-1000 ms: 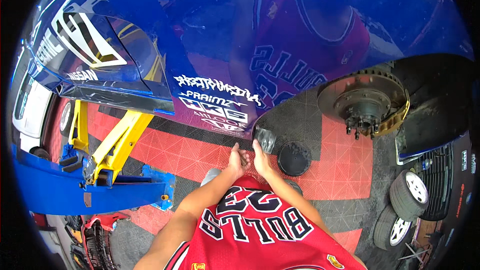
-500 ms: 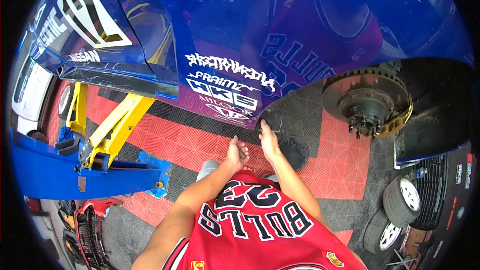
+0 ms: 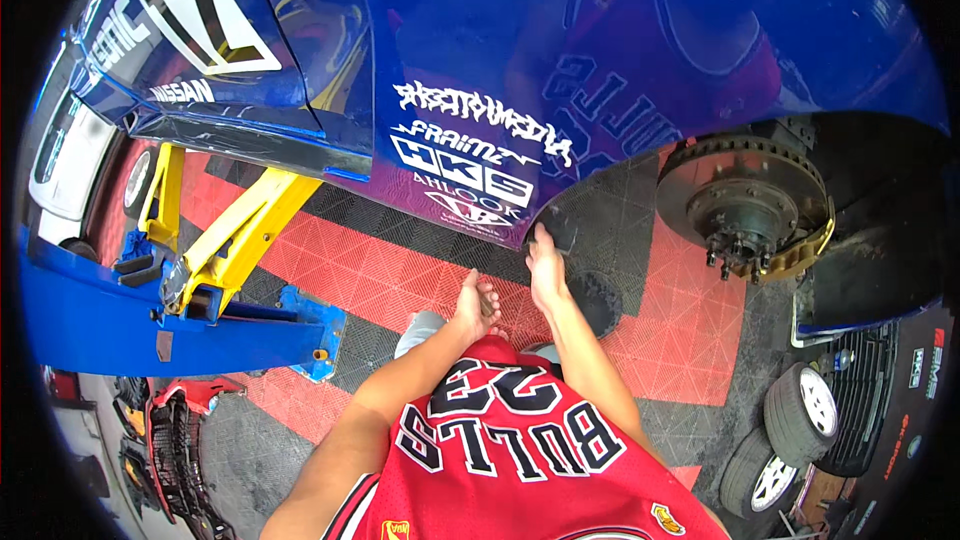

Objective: Repairing a car body part by applying and smoothing out a material, possibly bondo or filler.

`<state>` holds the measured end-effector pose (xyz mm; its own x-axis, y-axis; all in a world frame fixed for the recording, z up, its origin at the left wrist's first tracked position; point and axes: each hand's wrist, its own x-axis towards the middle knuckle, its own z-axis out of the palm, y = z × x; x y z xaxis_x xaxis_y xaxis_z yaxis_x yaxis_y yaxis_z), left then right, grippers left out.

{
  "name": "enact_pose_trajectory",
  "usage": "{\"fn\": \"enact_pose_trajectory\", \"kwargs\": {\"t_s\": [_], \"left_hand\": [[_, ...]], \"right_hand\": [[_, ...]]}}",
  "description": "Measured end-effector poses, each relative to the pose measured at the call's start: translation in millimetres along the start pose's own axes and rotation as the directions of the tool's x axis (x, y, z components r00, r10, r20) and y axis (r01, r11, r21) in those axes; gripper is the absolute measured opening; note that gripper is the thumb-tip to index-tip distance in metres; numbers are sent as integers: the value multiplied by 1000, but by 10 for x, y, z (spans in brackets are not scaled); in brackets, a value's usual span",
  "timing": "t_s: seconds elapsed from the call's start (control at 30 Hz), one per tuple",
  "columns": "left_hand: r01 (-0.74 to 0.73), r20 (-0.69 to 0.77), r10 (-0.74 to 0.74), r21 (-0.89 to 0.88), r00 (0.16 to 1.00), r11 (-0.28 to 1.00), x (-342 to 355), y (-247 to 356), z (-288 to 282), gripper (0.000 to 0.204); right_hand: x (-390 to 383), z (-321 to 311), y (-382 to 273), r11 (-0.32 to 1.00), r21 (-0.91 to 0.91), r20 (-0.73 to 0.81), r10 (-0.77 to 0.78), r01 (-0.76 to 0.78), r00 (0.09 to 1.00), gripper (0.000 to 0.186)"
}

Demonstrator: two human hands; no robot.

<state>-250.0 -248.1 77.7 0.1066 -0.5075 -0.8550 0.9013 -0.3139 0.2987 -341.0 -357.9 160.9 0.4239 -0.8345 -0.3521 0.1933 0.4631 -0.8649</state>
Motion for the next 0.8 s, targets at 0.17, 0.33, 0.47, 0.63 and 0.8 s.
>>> {"fn": "enact_pose_trajectory", "kwargs": {"t_s": [0.17,0.33,0.47,0.63,0.8], "left_hand": [[-28,-51,27,-12,998,1000,61,40,-77,49],[6,5,-7,11,1000,1000,43,-26,-100,49],[-7,-30,7,2,1000,1000,80,-5,-45,50],[9,-50,-11,-33,999,999,124,-39,-41,48],[26,-10,-26,13,1000,1000,103,-79,33,48]], "right_hand": [[226,-79,24,998,-49,-18,39,-40,999,59],[210,-120,154,994,-109,-34,16,-19,999,69],[246,-48,19,994,-85,26,73,-71,997,70],[93,-55,23,980,-191,32,63,-56,998,77],[187,-76,95,948,-246,-74,187,-200,980,80]]}}
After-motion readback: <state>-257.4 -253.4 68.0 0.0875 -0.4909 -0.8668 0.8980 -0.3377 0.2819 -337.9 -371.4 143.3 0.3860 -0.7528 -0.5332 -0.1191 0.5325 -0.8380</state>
